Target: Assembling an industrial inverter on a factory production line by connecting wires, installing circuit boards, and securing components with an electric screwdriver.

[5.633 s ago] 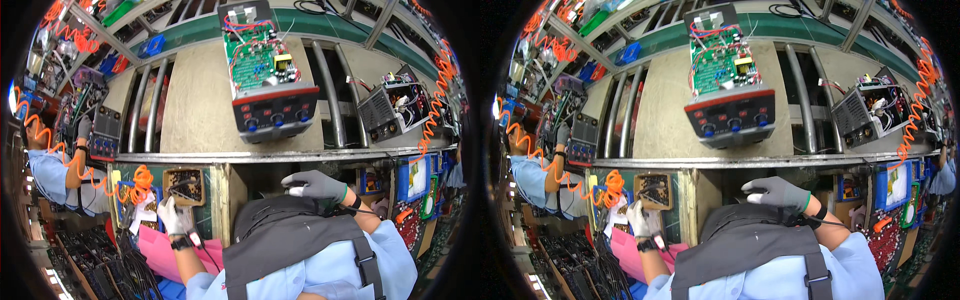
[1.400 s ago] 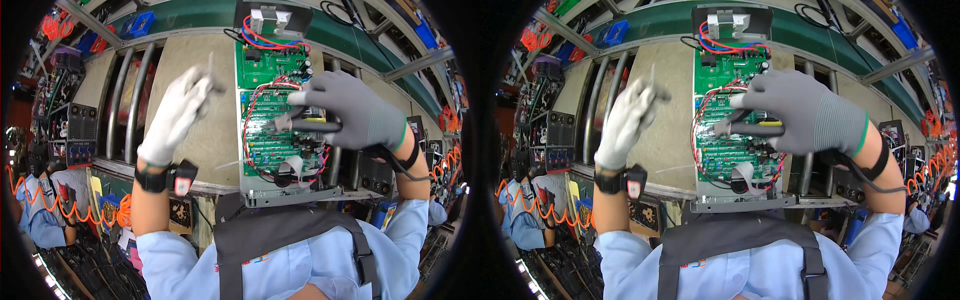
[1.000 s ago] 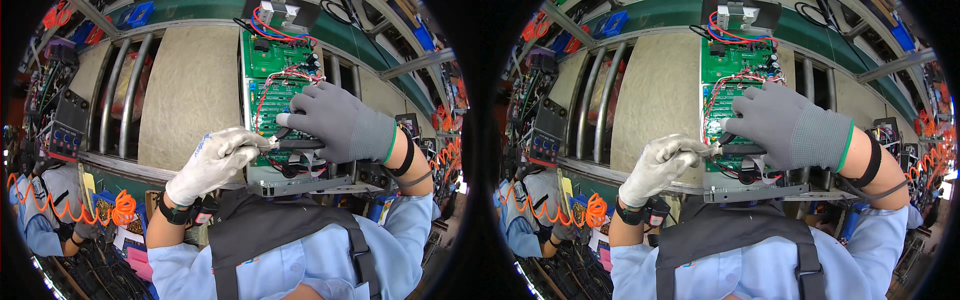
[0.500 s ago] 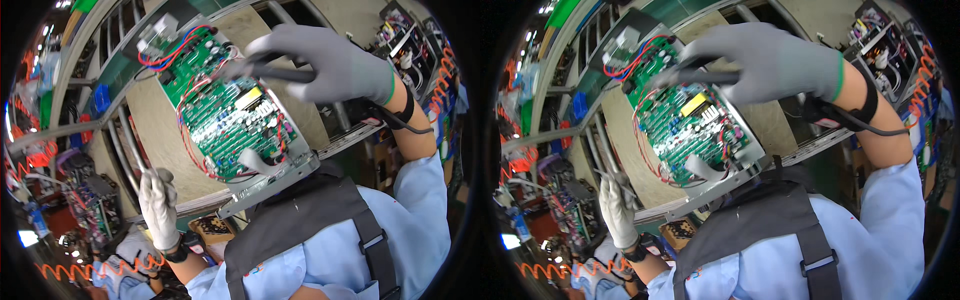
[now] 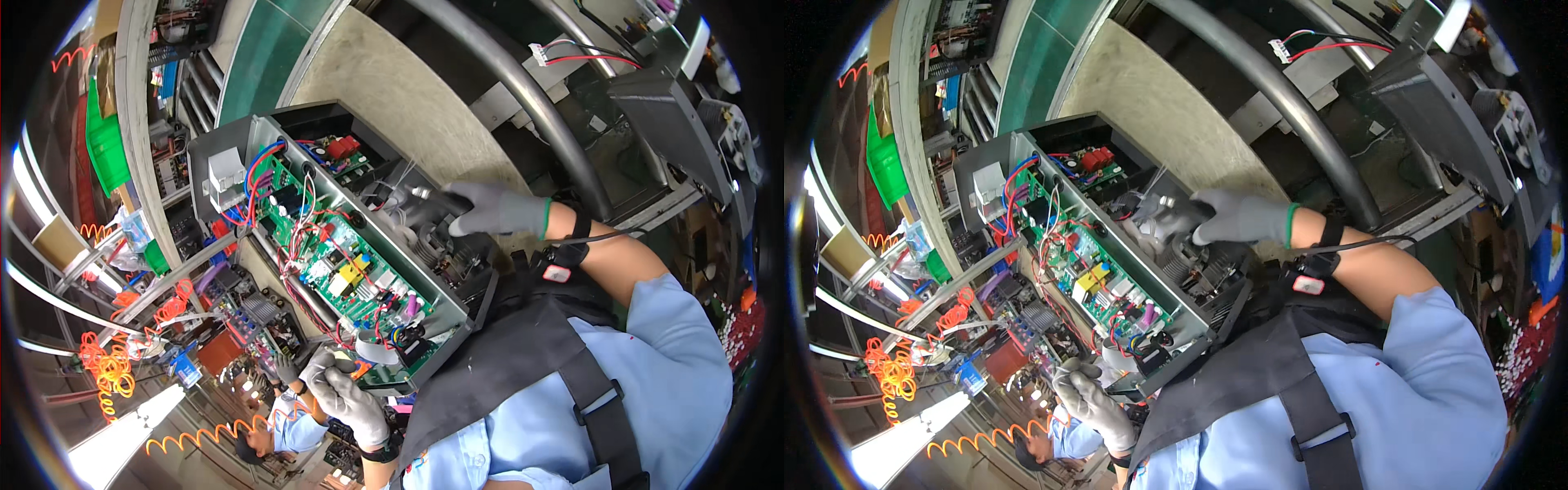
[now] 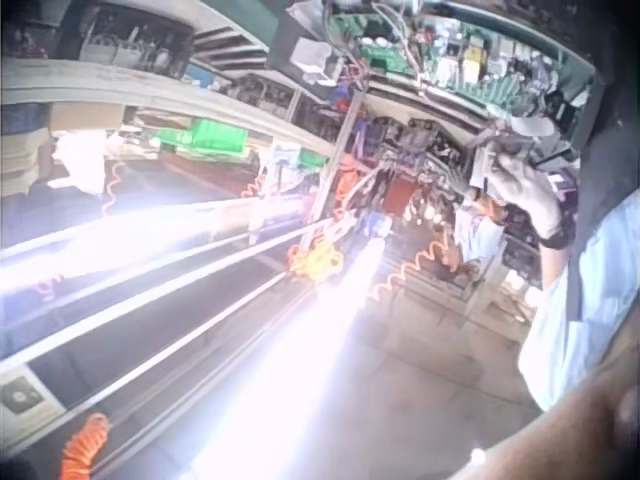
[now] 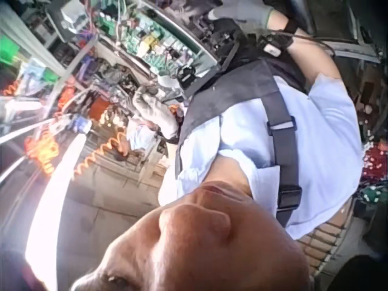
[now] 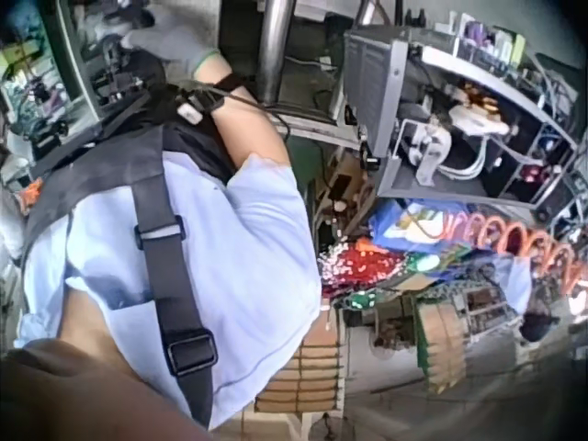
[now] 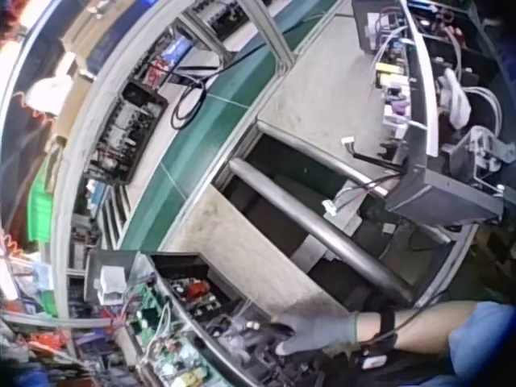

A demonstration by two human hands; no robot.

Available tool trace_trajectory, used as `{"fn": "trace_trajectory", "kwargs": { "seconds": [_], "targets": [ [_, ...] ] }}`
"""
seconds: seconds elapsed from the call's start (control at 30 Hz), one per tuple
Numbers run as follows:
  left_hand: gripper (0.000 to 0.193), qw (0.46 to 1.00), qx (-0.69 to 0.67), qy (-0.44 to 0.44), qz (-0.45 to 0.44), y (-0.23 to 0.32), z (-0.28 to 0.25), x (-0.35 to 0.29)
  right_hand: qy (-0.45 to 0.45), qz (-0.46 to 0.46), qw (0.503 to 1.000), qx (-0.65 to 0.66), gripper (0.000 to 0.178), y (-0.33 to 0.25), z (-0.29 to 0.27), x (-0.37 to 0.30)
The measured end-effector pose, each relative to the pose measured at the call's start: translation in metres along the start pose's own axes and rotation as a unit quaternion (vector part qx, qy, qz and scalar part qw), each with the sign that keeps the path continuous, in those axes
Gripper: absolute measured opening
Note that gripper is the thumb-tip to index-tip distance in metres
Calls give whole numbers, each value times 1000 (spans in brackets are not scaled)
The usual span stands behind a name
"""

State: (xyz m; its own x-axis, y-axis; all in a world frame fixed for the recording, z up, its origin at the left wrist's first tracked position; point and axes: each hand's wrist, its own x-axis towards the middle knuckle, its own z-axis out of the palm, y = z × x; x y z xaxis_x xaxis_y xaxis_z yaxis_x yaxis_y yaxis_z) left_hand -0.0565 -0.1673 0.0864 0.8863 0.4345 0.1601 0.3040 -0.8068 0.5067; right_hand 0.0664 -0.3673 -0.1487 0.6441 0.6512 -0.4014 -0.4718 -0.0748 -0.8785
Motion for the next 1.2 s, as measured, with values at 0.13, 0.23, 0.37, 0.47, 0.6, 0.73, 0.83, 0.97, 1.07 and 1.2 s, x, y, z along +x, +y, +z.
{"fn": "trace_trajectory", "kwargs": {
  "seconds": [0.13,0.23,0.37,0.47,0.6,0.73,0.83,0.97,1.07,1.2],
  "targets": [
    [21,999,21,20,-40,5,4,-4,-28,43,995,81,61,-5,11,15],
    [21,997,12,32,-67,6,3,-5,-15,42,993,109,60,-5,16,21],
    [16,998,-30,21,-56,3,1,-5,-13,33,994,102,57,-9,16,19],
    [17,999,-3,21,-48,0,-1,-5,-14,56,991,123,53,-14,14,13],
    [18,997,-30,27,-62,-4,-1,-6,-18,88,972,216,49,-13,20,7],
    [18,998,-31,31,-48,-6,0,-6,-14,115,972,205,46,-9,23,10],
    [18,998,-28,33,-49,-5,0,-6,-28,132,963,234,43,-12,21,12],
    [19,997,-16,44,-55,-7,0,-6,-37,134,961,240,40,-22,15,13],
    [20,997,-43,46,-42,-8,0,-6,-53,143,961,232,37,-24,10,15],
    [24,999,-20,31,-13,-7,1,-3,-59,106,962,243,36,-23,12,15]
  ]
}}
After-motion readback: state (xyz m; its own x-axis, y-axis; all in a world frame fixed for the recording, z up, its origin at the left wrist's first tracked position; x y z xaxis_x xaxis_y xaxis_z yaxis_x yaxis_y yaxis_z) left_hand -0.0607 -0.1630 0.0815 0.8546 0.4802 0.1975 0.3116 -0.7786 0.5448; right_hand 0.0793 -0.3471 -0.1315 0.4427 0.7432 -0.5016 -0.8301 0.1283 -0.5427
